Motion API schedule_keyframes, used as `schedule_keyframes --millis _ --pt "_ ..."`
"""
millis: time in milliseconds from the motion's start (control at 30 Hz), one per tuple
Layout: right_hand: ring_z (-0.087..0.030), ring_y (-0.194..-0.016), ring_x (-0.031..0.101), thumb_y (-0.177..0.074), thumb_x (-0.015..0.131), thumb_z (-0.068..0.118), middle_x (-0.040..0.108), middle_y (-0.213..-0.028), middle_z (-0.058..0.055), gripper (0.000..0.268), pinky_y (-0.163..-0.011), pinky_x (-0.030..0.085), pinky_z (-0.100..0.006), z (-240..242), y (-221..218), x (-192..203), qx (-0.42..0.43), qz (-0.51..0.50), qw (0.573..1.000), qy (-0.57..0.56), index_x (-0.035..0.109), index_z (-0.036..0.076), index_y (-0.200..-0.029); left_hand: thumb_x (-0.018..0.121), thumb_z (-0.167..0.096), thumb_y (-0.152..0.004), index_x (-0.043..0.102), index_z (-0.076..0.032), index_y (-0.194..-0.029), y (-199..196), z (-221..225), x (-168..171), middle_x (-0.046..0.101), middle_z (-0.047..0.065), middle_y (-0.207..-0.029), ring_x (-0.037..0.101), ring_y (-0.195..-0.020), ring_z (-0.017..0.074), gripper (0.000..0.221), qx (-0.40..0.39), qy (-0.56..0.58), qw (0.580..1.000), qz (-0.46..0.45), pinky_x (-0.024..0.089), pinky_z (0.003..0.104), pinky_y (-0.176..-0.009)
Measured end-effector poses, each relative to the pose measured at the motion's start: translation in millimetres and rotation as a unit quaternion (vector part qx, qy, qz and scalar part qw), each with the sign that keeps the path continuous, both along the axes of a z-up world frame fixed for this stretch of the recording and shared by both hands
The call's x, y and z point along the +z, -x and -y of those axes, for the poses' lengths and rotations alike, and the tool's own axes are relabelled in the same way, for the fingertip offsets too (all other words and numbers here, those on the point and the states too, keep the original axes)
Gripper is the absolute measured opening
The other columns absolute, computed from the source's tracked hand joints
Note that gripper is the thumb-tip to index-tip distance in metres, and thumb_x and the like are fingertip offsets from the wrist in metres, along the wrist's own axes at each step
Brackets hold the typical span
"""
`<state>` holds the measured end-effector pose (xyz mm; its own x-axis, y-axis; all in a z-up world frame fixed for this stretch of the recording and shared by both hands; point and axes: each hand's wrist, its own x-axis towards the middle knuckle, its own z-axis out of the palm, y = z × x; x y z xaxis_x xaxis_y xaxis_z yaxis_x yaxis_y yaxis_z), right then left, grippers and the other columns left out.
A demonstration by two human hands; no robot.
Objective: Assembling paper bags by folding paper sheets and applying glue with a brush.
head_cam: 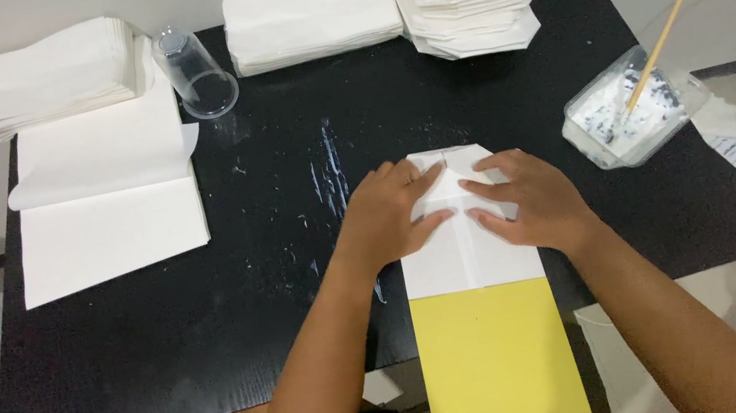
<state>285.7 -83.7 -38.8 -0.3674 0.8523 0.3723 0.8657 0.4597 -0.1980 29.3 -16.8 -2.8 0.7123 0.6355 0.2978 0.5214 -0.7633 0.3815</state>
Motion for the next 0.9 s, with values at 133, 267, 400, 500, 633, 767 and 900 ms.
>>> schedule_keyframes --millis 133,267,400,500,633,767,900 --pt "-0.028 -0.113 0.070 -0.084 0.080 0.024 0.074 -0.115 -0.006 0.022 -0.100 0.055 -0.037 0 -4 -10 -0.009 -0.057 0.998 -0.039 0.082 0.019 -0.105 0.068 -0.061 -0.087 0.074 -0.021 -0.128 -9 6 -4 0.059 0.006 -0.102 0.056 -0.094 0.0246 0.058 0.010 -0.079 0.997 -0.016 0.046 0.040 -0.086" --pt "-0.025 -0.107 0.073 -0.085 0.079 0.020 0.076 -0.109 -0.004 0.018 -0.094 0.057 -0.034 -3 -7 -13 -0.014 -0.098 0.994 -0.052 0.082 0.016 -0.102 0.073 -0.051 -0.087 0.079 -0.017 -0.115 1 -5 -12 0.067 0.008 -0.107 0.063 -0.098 0.0264 0.044 0.004 0.040 0.999 0.022 0.050 0.037 -0.088" --pt "-0.029 -0.102 0.072 -0.082 0.084 0.025 0.074 -0.106 -0.010 0.046 -0.090 0.058 -0.038 4 4 12 -0.016 -0.107 0.994 -0.031 0.075 0.013 -0.125 0.072 -0.041 -0.092 0.078 -0.012 -0.118 7 -4 -11 0.073 0.008 -0.123 0.069 -0.112 0.0265 0.039 0.042 0.168 0.985 0.010 0.053 0.037 -0.099" --pt "-0.025 -0.107 0.070 -0.082 0.085 0.033 0.072 -0.106 -0.005 0.050 -0.101 0.053 -0.036 0 0 -8 -0.028 -0.063 0.996 -0.061 0.075 0.016 -0.128 0.071 -0.053 -0.089 0.056 -0.012 -0.148 7 30 -50 0.052 0.017 -0.153 0.057 -0.135 0.0352 0.073 0.030 -0.048 0.998 -0.007 0.045 0.047 -0.115" --pt "-0.025 -0.109 0.068 -0.083 0.082 0.037 0.072 -0.104 -0.007 0.052 -0.104 0.052 -0.038 1 1 3 -0.054 -0.043 0.998 -0.007 0.073 0.014 -0.129 0.046 -0.060 -0.096 0.047 0.000 -0.150 22 114 -24 0.050 0.030 -0.148 0.048 -0.138 0.0490 0.081 -0.074 0.016 0.994 0.083 0.035 0.057 -0.119" --pt "-0.027 -0.108 0.063 -0.089 0.075 0.040 0.067 -0.106 -0.007 0.055 -0.095 0.051 -0.039 -3 -2 -5 -0.048 -0.018 0.999 -0.007 0.068 0.015 -0.139 0.050 -0.059 -0.096 0.041 -0.001 -0.153 10 186 -14 0.045 0.023 -0.156 0.040 -0.149 0.0429 0.082 -0.102 0.002 0.992 0.077 0.027 0.057 -0.126" --pt "-0.026 -0.103 0.061 -0.094 0.072 0.038 0.064 -0.105 -0.004 0.054 -0.077 0.054 -0.041 1 0 0 -0.033 0.002 0.998 -0.046 0.067 0.015 -0.143 0.040 -0.064 -0.100 0.040 -0.015 -0.159 -2 216 -45 0.039 0.009 -0.167 0.039 -0.155 0.0343 0.077 -0.078 -0.066 0.995 0.012 0.028 0.055 -0.127"
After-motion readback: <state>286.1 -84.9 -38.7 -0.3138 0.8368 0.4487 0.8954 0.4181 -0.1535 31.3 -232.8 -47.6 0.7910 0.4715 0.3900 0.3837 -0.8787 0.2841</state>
